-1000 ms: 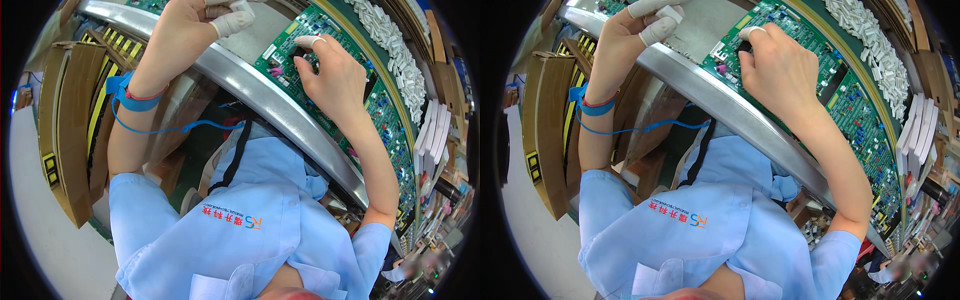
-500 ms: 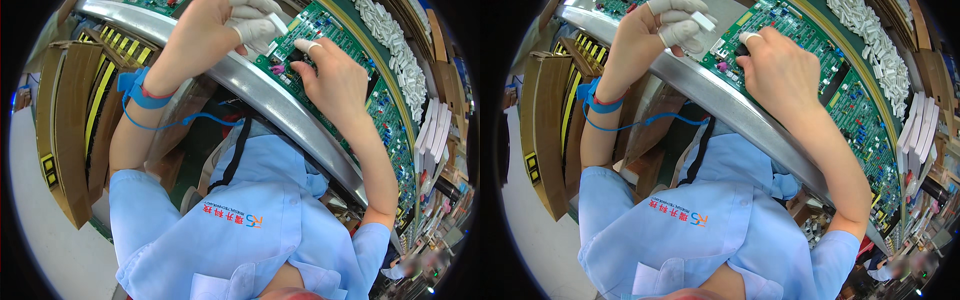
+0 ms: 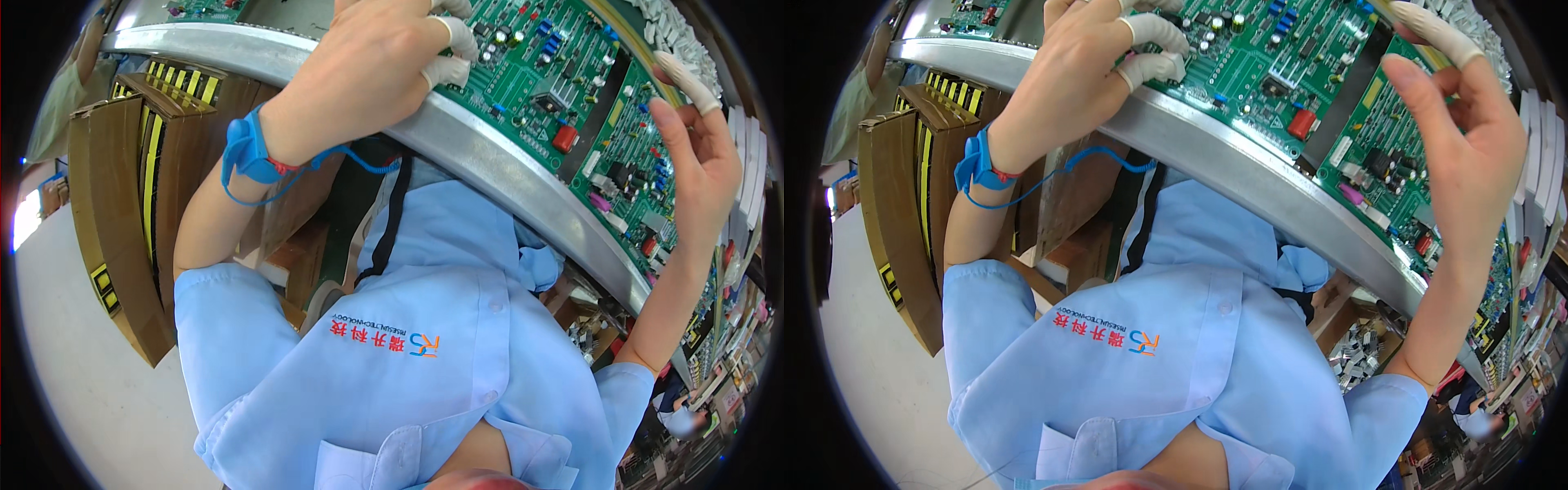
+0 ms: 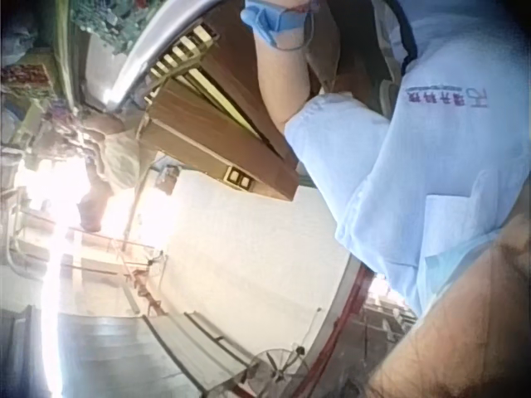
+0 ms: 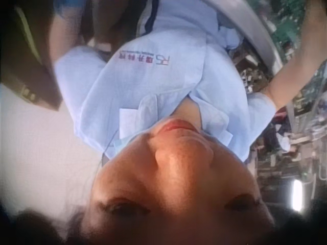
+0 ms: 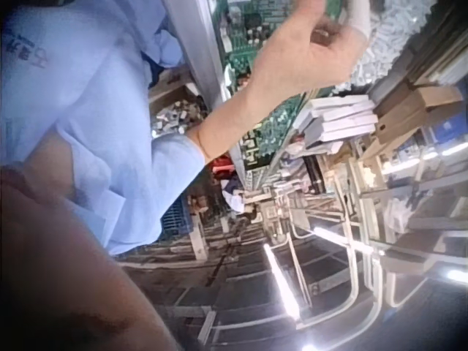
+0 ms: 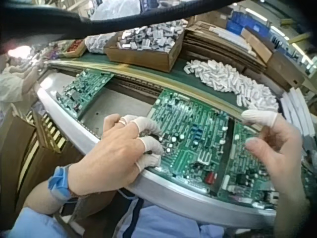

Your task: Manually install electronic components onto printed circuit boards moving on an assembly line.

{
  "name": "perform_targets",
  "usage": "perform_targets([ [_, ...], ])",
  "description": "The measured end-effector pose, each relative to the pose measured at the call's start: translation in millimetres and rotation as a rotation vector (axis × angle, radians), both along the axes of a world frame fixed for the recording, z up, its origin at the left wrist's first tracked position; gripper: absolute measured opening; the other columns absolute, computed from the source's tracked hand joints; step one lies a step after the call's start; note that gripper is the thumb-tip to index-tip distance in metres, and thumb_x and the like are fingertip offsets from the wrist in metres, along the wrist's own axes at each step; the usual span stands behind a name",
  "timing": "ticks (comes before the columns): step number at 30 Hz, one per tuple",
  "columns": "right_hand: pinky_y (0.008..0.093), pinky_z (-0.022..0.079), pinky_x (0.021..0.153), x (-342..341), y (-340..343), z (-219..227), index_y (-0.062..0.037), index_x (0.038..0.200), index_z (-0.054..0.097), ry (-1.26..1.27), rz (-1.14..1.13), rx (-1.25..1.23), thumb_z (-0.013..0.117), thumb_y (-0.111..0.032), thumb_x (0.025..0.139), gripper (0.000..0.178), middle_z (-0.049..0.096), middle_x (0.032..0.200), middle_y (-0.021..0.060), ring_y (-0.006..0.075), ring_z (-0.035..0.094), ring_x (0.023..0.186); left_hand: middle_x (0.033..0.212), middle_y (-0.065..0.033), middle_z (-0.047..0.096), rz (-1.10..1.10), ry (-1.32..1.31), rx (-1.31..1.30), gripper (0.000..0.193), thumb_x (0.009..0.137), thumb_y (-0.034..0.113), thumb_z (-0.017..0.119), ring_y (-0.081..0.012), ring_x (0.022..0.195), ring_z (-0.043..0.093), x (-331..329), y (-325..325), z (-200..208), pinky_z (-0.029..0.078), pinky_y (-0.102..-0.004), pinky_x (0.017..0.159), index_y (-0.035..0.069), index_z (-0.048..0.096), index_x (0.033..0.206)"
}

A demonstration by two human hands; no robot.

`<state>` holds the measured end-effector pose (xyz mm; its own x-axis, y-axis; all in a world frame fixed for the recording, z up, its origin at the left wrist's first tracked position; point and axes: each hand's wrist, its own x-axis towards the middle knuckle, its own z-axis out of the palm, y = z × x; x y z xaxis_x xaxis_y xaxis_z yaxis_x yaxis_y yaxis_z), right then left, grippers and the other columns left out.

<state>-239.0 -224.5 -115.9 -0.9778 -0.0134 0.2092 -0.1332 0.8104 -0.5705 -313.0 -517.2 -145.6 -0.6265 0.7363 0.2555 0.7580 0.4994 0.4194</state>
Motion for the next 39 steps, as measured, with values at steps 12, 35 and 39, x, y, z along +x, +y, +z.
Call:
perform_targets([
  [12, 0.0239, 0.045, 0.090, 26.4, 35.0, -11.2, -0.0062, 0.123, 0.062, -0.042, -0.083, 0.035, 0.067, -0.024, 0.090, 0.038, 0.068, 0.107, 0.0048, 0.0107, 0.061, 0.099, 0.105, -0.0081, 0.057, -0.214, -0.084, 0.460, 0.012, 0.081, 0.014, 0.068, -0.0249, 0.101, 0.051, 2.4, 5.2, -19.4, 0.028, -0.0389, 0.092, 0.006, 0.068, 0.090],
  [35, 0.0174, 0.035, 0.056, -11.4, 85.0, 32.8, -0.0038, 0.117, 0.063, 0.126, -0.224, -0.171, 0.067, -0.006, 0.083, 0.035, 0.059, 0.102, -0.0015, 0.0023, 0.042, 0.066, 0.106, -0.0088, 0.066, 0.260, 0.475, 0.058, 0.023, 0.084, 0.014, 0.063, -0.0279, 0.102, 0.059, -123.0, 12.8, 57.2, 0.036, -0.0397, 0.093, 0.014, 0.068, 0.106],
  [39, 0.0233, 0.040, 0.060, -36.2, 113.9, 43.7, -0.0037, 0.114, 0.064, 0.229, -0.210, -0.133, 0.068, -0.006, 0.080, 0.034, 0.061, 0.100, 0.0021, 0.0089, 0.046, 0.064, 0.100, -0.0128, 0.067, 0.409, 0.424, -0.209, 0.022, 0.086, 0.023, 0.061, -0.0313, 0.099, 0.061, -233.0, 44.4, 53.7, 0.037, -0.0431, 0.092, 0.014, 0.069, 0.104],
])
